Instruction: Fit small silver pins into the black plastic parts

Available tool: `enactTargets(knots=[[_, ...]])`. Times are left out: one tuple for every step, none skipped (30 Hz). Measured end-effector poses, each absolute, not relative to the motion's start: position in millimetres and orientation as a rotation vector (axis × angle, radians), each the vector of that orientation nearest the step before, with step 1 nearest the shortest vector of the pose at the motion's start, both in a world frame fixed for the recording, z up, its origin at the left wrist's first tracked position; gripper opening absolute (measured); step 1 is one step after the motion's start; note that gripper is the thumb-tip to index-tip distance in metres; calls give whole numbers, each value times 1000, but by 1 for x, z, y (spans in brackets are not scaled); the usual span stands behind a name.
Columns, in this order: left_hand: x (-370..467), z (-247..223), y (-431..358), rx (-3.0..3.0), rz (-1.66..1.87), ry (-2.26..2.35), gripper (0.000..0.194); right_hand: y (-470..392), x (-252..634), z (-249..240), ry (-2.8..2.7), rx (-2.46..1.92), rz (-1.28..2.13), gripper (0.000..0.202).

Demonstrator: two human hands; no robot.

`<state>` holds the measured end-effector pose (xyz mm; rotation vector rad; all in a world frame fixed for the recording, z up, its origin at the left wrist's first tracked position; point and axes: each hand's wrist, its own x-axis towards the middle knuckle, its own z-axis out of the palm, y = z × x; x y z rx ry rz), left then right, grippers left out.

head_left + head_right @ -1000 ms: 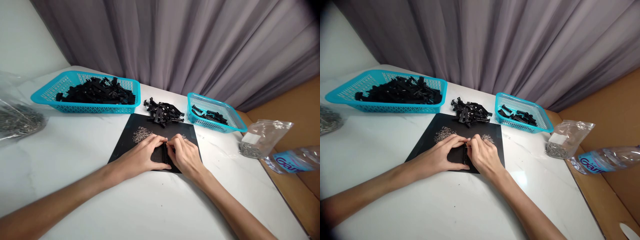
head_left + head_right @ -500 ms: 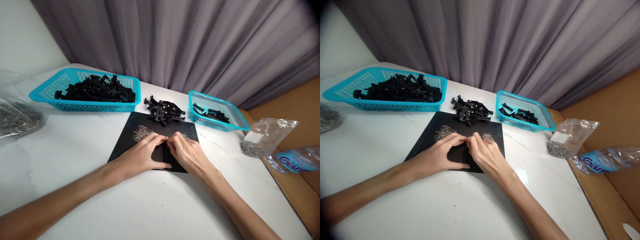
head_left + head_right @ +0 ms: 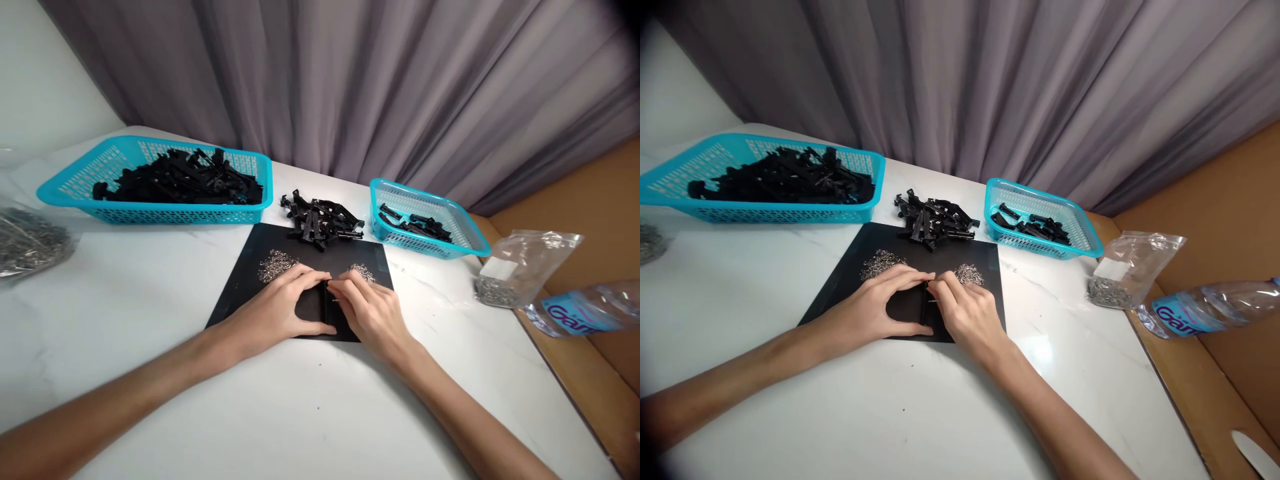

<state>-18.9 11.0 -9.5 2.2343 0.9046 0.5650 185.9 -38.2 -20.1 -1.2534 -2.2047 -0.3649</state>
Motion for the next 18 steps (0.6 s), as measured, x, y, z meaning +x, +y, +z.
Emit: enactTargets(knots=[[-19, -9, 11, 2237, 562, 910, 70, -39, 186, -22, -2136, -1270, -261, 14], [-19, -9, 11, 2240, 559, 914, 70, -39, 185, -24, -2068, -1286, -145, 14], [-19, -9, 10, 2243, 557, 917, 69, -40, 185, -24, -2002, -1299, -21, 13], [-19, -9, 10, 2243, 557, 920, 69, -40, 185, -23, -1940, -1306, 105, 12], [-19, -9, 10, 2243, 557, 920, 69, -40, 185, -22, -1885, -1311, 224, 12], [-19, -9, 10, 2243, 558, 918, 69, -39, 185, -21, -1839, -1315, 331, 12], [-19, -10, 10, 2242, 562, 916, 70, -39, 185, -19, -1794, -1323, 422, 13], [-19, -10, 10, 2241, 566, 913, 70, -38, 185, -18, -1746, -1336, 498, 14], [-19, -11, 10, 2239, 571, 910, 70, -37, 186, -17, -1697, -1351, 566, 16], [-19, -11, 11, 2237, 577, 907, 71, -36, 188, -16, -1651, -1364, 629, 17], [-19, -11, 11, 2234, 582, 906, 71, -34, 189, -15, -1613, -1373, 688, 19], [-19, -11, 11, 2230, 586, 908, 71, -33, 191, -15, -1584, -1376, 742, 21], [-19, -11, 10, 2225, 587, 910, 71, -31, 193, -14, -1565, -1375, 789, 23], [-19, -11, 10, 2222, 588, 913, 72, -29, 194, -13, -1556, -1370, 829, 24], [-18, -10, 10, 2221, 590, 916, 72, -28, 196, -13, -1550, -1366, 858, 25], [-18, -10, 10, 2220, 590, 919, 73, -26, 197, -12, -1542, -1365, 880, 26], [-18, -9, 10, 2219, 589, 922, 73, -25, 197, -12, -1531, -1367, 896, 27], [-18, -9, 10, 2221, 587, 926, 73, -24, 197, -11, -1517, -1369, 908, 28]])
